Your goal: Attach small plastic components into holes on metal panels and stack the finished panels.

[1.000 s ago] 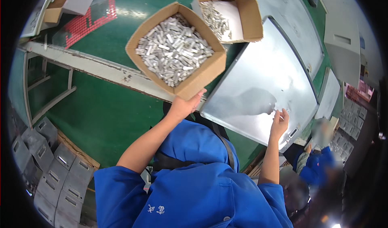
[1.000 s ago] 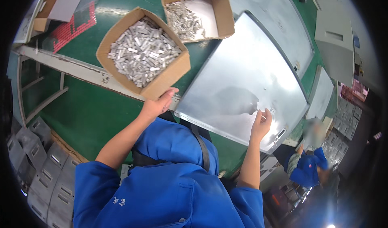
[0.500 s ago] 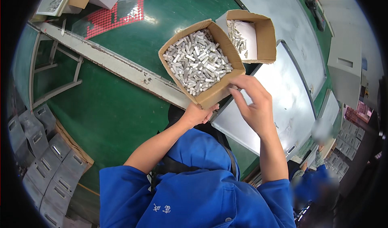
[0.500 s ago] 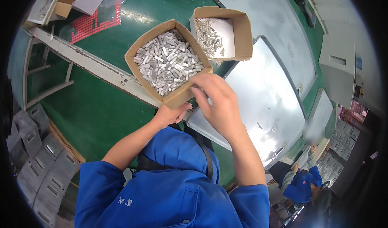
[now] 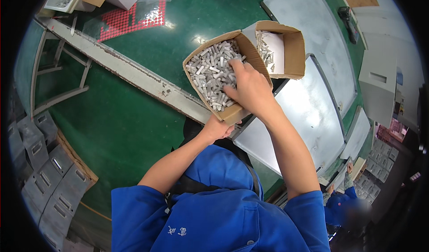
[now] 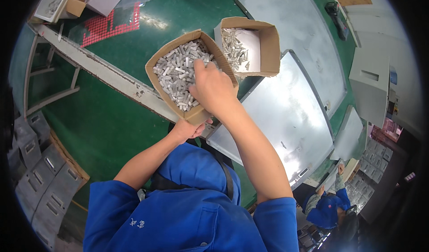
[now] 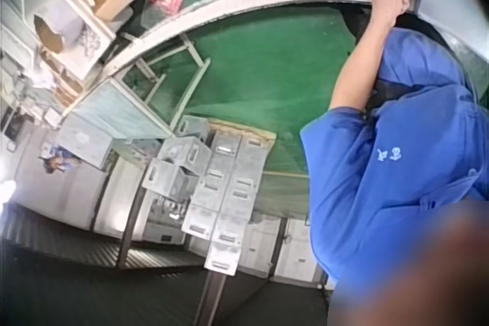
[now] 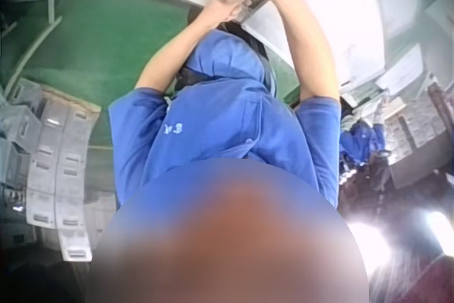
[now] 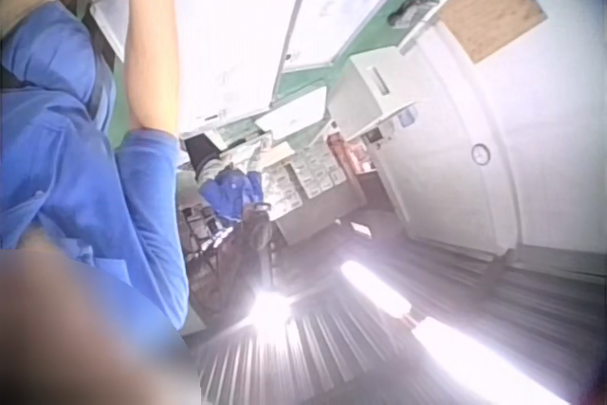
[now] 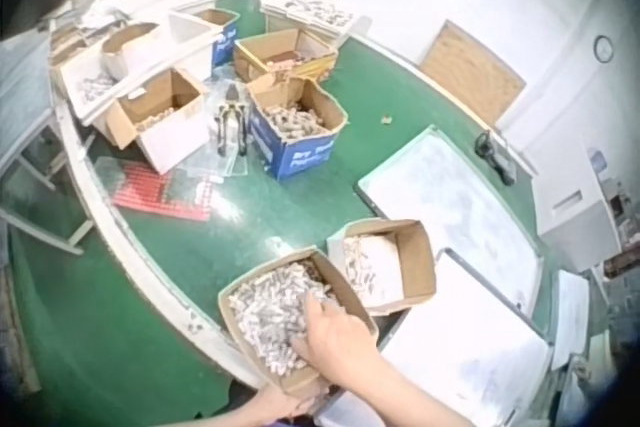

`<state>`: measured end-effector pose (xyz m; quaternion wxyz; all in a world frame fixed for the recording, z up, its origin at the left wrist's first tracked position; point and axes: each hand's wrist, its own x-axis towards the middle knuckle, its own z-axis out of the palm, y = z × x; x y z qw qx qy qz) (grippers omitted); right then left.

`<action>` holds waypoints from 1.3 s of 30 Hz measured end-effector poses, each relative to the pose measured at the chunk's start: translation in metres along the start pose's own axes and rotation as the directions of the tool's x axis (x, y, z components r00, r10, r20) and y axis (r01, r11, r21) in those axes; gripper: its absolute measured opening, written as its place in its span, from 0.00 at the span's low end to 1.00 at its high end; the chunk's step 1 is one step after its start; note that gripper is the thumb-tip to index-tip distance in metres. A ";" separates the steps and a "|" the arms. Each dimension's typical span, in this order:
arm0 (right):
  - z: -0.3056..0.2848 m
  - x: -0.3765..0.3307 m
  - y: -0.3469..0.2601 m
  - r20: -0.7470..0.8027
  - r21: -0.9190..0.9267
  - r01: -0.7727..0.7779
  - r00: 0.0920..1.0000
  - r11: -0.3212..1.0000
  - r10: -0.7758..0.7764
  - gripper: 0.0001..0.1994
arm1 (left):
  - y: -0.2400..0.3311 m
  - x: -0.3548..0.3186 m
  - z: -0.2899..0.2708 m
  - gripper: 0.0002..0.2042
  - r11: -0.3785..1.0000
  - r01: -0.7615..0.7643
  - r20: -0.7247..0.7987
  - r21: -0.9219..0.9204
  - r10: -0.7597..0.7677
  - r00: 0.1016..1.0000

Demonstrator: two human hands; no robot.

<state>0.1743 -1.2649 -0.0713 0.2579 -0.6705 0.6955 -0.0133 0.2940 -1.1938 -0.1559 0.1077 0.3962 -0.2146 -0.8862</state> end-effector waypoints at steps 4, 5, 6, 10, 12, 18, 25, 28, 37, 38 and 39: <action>-0.004 0.012 0.000 -0.089 0.491 -0.009 0.994 0.871 0.060 0.24 | 0.000 0.000 0.000 0.08 1.000 -0.024 0.006 0.014 0.024 1.000; -0.007 0.013 0.001 -0.076 0.650 -0.004 0.995 0.760 0.070 0.23 | -0.002 0.001 -0.002 0.08 1.000 -0.003 0.020 0.015 0.003 1.000; -0.011 0.012 0.000 -0.062 0.786 0.001 0.995 0.619 0.078 0.22 | -0.006 0.003 -0.005 0.07 1.000 0.018 0.035 0.017 -0.018 0.999; -0.024 0.005 0.018 -0.154 0.809 0.045 0.979 0.586 0.137 0.16 | -0.007 0.004 -0.008 0.10 1.000 0.005 0.068 0.008 -0.006 0.998; -0.030 -0.001 0.025 -0.161 0.817 0.045 0.975 0.575 0.151 0.14 | -0.009 0.005 -0.010 0.09 0.997 0.026 0.038 -0.071 -0.023 0.999; -0.032 -0.020 0.032 -0.165 0.745 0.029 0.976 0.666 0.142 0.11 | -0.010 0.007 -0.013 0.08 0.966 0.005 0.063 -0.258 0.011 0.998; -0.031 -0.030 0.028 -0.153 0.665 -0.002 0.978 0.747 0.139 0.10 | -0.001 0.005 -0.006 0.07 0.911 0.043 0.116 -0.411 0.006 0.993; -0.031 -0.030 0.025 -0.168 0.552 0.012 0.981 0.834 0.097 0.09 | -0.006 0.007 -0.005 0.07 0.909 0.033 0.083 -0.415 0.001 0.997; -0.005 -0.005 0.018 0.013 -0.252 0.172 0.985 0.953 -0.174 0.05 | -0.012 0.014 -0.008 0.03 0.920 0.075 0.136 -0.384 -0.024 0.990; -0.003 -0.003 0.017 0.023 -0.274 0.164 0.986 0.948 -0.164 0.05 | -0.012 0.014 -0.008 0.03 0.923 0.067 0.132 -0.380 -0.018 0.991; -0.001 -0.002 0.017 0.033 -0.296 0.156 0.988 0.942 -0.153 0.05 | -0.012 0.013 -0.008 0.03 0.925 0.059 0.128 -0.376 -0.012 0.992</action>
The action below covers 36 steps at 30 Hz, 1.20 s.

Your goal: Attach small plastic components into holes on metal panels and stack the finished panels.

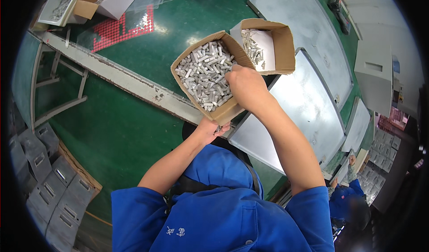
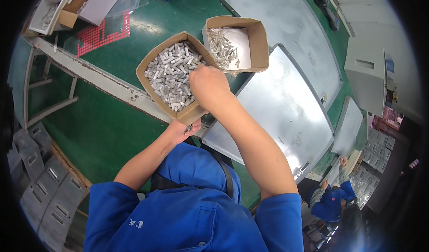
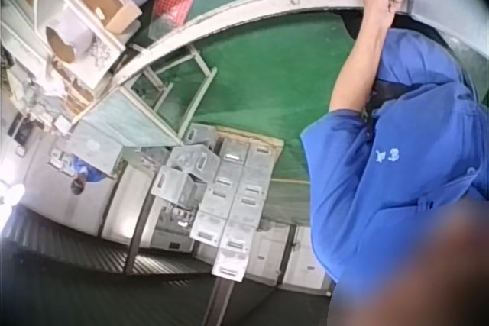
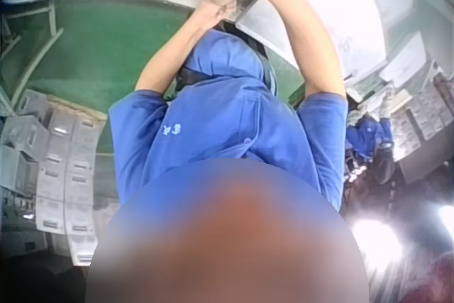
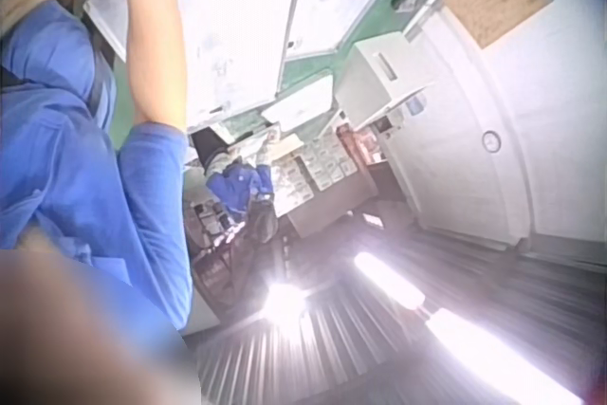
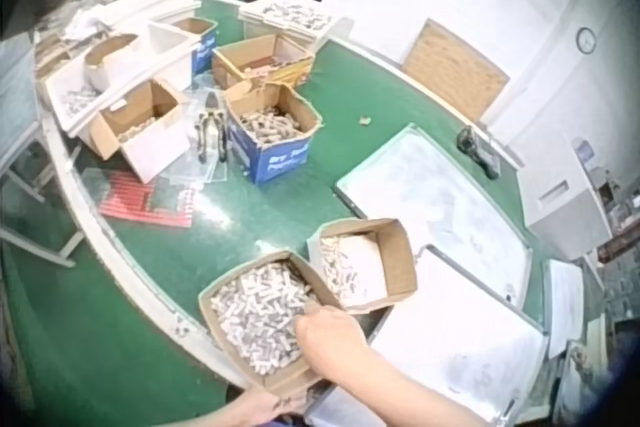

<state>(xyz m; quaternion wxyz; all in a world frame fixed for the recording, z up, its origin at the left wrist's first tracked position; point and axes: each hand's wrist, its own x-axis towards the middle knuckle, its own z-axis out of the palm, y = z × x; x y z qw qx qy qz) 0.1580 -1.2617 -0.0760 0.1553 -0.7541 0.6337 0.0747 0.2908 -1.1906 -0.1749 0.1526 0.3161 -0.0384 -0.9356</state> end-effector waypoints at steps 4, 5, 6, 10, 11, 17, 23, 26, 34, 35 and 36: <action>0.000 0.008 -0.002 0.098 -0.021 -0.038 0.994 0.999 0.039 0.05 | -0.001 0.000 -0.001 0.03 1.000 0.005 -0.013 0.023 -0.005 1.000; 0.000 0.009 -0.002 0.098 -0.015 -0.035 0.995 0.999 0.037 0.05 | -0.001 0.000 -0.001 0.03 1.000 0.004 -0.008 0.023 -0.004 1.000; 0.001 0.009 -0.001 0.096 -0.009 -0.034 0.995 0.999 0.034 0.04 | -0.001 0.000 -0.001 0.04 1.000 0.003 -0.002 0.023 -0.003 1.000; -0.002 0.000 0.006 0.016 0.159 -0.039 0.999 0.987 0.037 0.02 | -0.001 -0.001 -0.001 0.03 0.999 -0.008 0.003 0.042 0.008 1.000; -0.009 -0.006 0.007 0.041 0.404 -0.105 0.994 0.909 0.097 0.01 | -0.001 -0.002 -0.001 0.03 0.999 0.000 -0.004 0.050 0.000 1.000; -0.026 -0.070 0.025 0.089 0.995 -0.098 0.955 0.016 0.282 0.02 | -0.008 0.000 -0.007 0.15 0.991 0.006 -0.039 0.137 -0.001 0.999; 0.017 -0.181 0.096 0.029 0.975 -0.190 0.614 0.112 0.789 0.06 | -0.001 -0.001 0.002 0.14 0.987 -0.014 -0.015 0.158 0.017 1.000; 0.056 -0.245 0.143 0.009 0.936 -0.335 0.332 0.109 0.943 0.06 | 0.000 0.002 0.006 0.13 0.976 0.003 -0.030 0.219 0.004 1.000; 0.101 -0.259 0.171 -0.030 0.858 -0.480 0.304 0.180 0.952 0.06 | 0.003 0.001 0.015 0.14 0.952 0.006 -0.097 0.307 0.025 0.995; 0.104 -0.257 0.173 -0.027 0.880 -0.447 0.289 0.160 0.957 0.06 | 0.003 0.001 0.016 0.14 0.951 0.003 -0.106 0.308 0.031 0.994; 0.107 -0.256 0.175 -0.024 0.900 -0.412 0.273 0.139 0.962 0.06 | 0.002 0.000 0.015 0.14 0.950 -0.013 -0.096 0.313 0.045 0.994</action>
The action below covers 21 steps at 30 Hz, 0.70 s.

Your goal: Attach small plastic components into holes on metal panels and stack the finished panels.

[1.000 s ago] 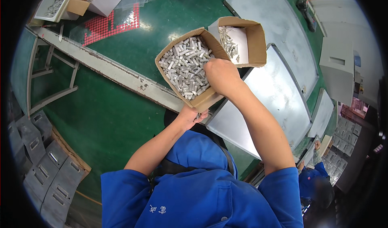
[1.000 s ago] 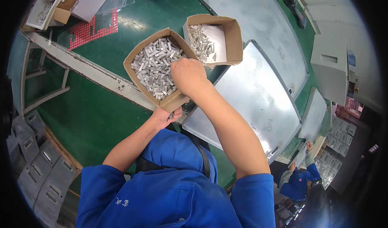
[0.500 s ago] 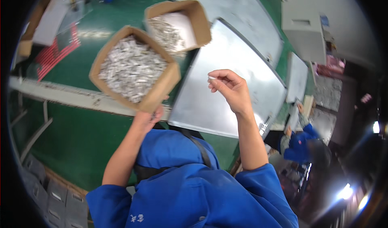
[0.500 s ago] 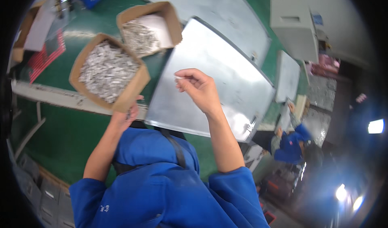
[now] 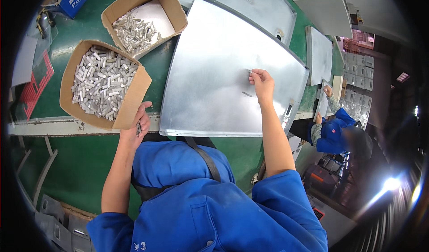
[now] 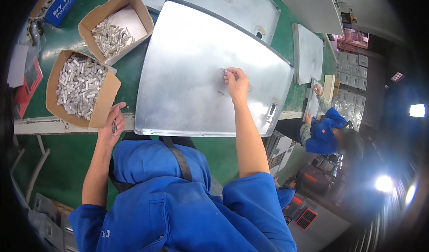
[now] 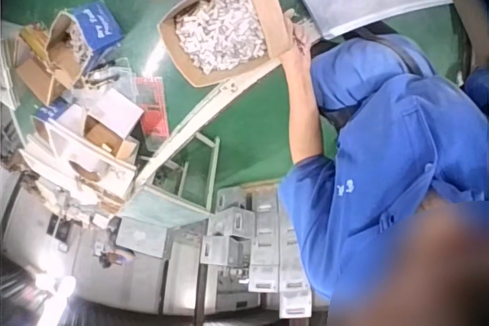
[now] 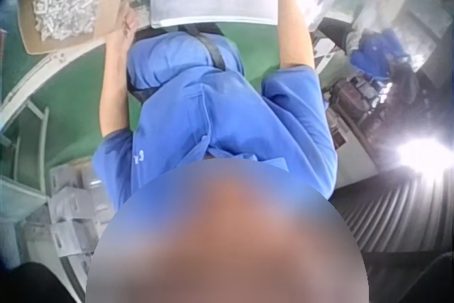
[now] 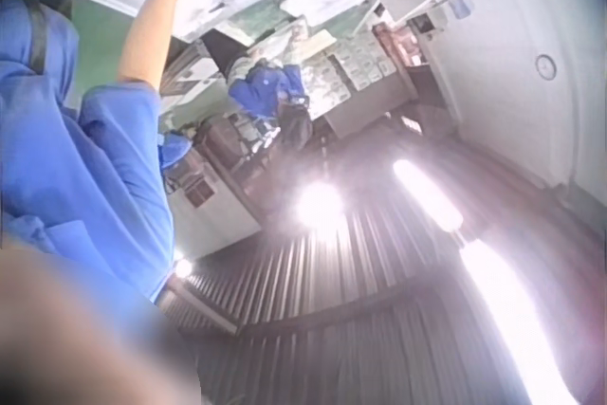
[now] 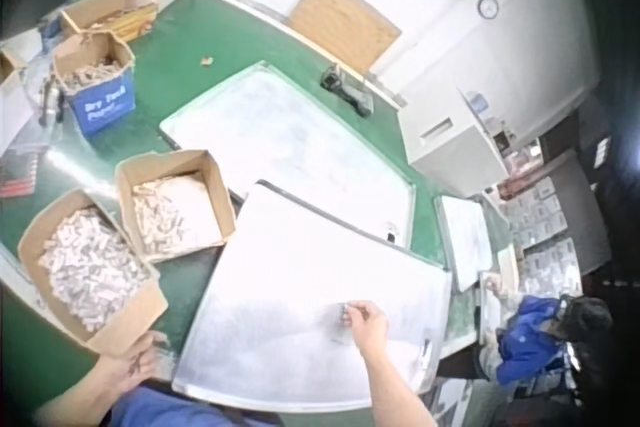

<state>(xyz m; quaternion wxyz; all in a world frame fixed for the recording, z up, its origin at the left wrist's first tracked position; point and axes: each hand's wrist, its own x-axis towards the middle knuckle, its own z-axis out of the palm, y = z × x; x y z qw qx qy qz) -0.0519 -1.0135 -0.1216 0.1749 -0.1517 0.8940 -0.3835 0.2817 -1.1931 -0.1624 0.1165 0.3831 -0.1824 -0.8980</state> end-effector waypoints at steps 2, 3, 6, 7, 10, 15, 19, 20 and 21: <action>0.002 0.003 0.003 -0.014 0.049 -0.023 1.000 0.999 0.023 0.05 | -0.002 0.000 0.000 0.14 0.999 -0.032 0.010 0.001 0.032 0.999; 0.001 0.004 0.003 -0.016 0.055 -0.035 0.999 0.998 0.036 0.06 | -0.002 0.000 0.000 0.14 0.999 -0.038 0.001 -0.002 0.038 0.999; 0.003 0.005 -0.001 -0.012 0.042 -0.045 0.999 0.998 0.046 0.06 | -0.003 0.001 0.002 0.14 0.999 -0.049 -0.026 -0.010 0.049 0.998; 0.003 0.005 -0.001 -0.009 0.032 -0.044 0.999 0.999 0.044 0.06 | -0.003 0.000 0.002 0.14 0.999 -0.048 -0.037 -0.011 0.048 0.998; 0.005 0.006 0.000 0.002 0.004 -0.007 1.000 1.000 0.007 0.06 | -0.005 0.001 0.001 0.14 0.998 -0.058 -0.031 -0.017 0.058 0.998; 0.006 0.005 0.002 0.000 -0.058 0.046 0.999 0.997 -0.046 0.06 | -0.004 0.001 0.000 0.14 0.998 -0.069 -0.012 -0.013 0.069 0.998; 0.009 0.004 -0.006 0.000 -0.307 0.117 0.992 0.944 -0.122 0.06 | -0.004 0.001 -0.001 0.15 0.997 -0.073 -0.003 -0.007 0.073 0.997; 0.010 0.004 -0.009 0.006 -0.351 0.112 0.993 0.930 -0.117 0.06 | -0.004 0.001 -0.001 0.15 0.997 -0.076 0.002 -0.007 0.076 0.997; 0.010 0.004 -0.012 0.011 -0.394 0.107 0.994 0.913 -0.112 0.07 | -0.004 0.001 -0.002 0.15 0.997 -0.073 0.011 -0.011 0.073 0.997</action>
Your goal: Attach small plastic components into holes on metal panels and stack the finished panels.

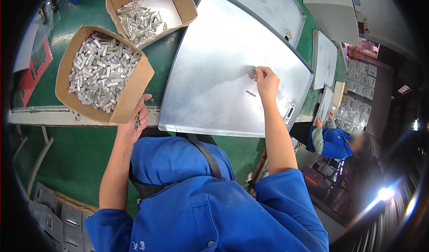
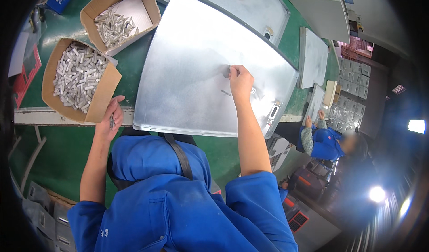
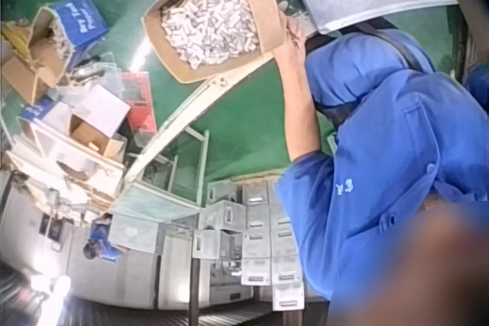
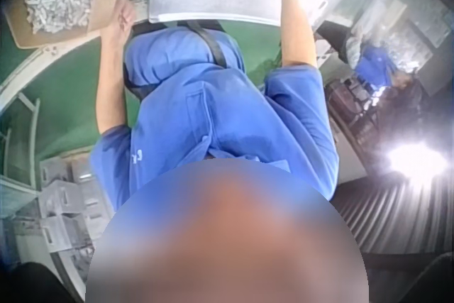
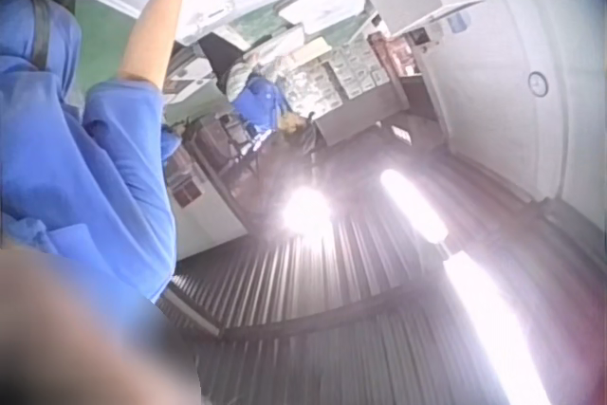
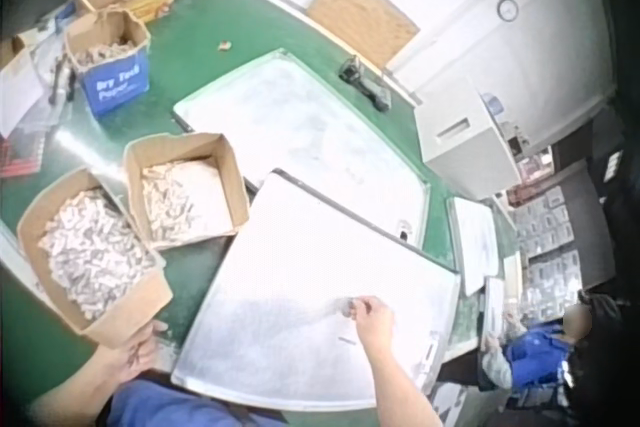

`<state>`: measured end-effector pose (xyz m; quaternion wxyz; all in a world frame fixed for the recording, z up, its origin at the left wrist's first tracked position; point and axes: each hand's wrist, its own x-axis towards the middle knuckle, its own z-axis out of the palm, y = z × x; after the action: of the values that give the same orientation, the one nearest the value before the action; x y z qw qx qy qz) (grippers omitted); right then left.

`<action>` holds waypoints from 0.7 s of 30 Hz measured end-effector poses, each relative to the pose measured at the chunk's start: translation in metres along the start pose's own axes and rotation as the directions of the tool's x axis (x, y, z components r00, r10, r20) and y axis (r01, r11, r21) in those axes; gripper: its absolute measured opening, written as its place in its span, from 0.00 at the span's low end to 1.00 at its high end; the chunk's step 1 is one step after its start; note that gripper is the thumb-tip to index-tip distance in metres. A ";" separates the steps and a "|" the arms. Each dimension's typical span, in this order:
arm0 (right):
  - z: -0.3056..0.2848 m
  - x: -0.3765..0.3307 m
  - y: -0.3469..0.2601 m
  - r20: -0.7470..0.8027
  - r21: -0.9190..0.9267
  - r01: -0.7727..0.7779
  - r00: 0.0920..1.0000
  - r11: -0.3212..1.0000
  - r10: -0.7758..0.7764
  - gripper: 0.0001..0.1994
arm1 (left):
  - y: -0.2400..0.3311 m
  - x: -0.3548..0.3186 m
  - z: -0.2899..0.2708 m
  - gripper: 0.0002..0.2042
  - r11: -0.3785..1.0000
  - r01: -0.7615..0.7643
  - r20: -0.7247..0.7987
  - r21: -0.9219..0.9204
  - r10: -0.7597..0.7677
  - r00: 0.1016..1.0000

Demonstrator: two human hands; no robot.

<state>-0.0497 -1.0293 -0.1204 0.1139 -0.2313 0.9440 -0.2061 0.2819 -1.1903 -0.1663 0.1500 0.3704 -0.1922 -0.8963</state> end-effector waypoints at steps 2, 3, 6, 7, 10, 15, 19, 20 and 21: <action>0.000 0.000 -0.002 0.002 -0.005 -0.022 1.000 1.000 0.022 0.06 | 0.000 0.000 -0.002 0.14 1.000 0.005 0.016 -0.009 -0.005 1.000; 0.000 -0.001 -0.002 -0.001 0.036 -0.041 0.999 0.999 0.041 0.06 | 0.000 0.000 -0.003 0.14 1.000 0.007 0.017 -0.013 -0.007 1.000; -0.003 -0.004 0.000 -0.001 0.101 -0.014 1.000 0.995 0.015 0.06 | 0.000 0.000 -0.002 0.14 1.000 0.015 0.020 -0.023 -0.015 1.000; -0.004 -0.004 0.000 0.000 0.113 0.008 1.000 0.994 -0.008 0.06 | 0.000 0.000 -0.003 0.14 1.000 0.018 0.023 -0.025 -0.017 1.000; -0.004 -0.005 -0.001 0.009 0.029 0.032 0.999 0.999 -0.032 0.07 | -0.002 0.000 -0.004 0.14 0.999 0.021 0.015 -0.034 -0.021 1.000; -0.004 -0.004 -0.004 0.015 0.031 0.031 0.999 0.999 -0.031 0.07 | -0.002 0.001 -0.006 0.13 0.999 0.027 0.029 -0.043 -0.026 0.999; -0.004 -0.002 -0.002 0.016 0.031 0.023 1.000 0.999 -0.023 0.07 | -0.002 0.000 -0.007 0.14 0.998 0.033 0.041 -0.053 -0.031 0.999; -0.003 -0.002 -0.002 0.018 0.034 0.011 1.000 0.999 -0.011 0.07 | -0.002 0.000 -0.008 0.15 0.998 0.033 0.046 -0.057 -0.030 0.998; -0.003 -0.001 -0.002 0.020 0.037 -0.001 1.000 0.999 0.001 0.07 | -0.002 0.000 -0.008 0.15 0.997 0.036 0.050 -0.062 -0.033 0.998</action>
<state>-0.0488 -1.0294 -0.1162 0.1275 -0.2307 0.9389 -0.2212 0.2873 -1.1903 -0.1727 0.1413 0.3468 -0.1610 -0.9131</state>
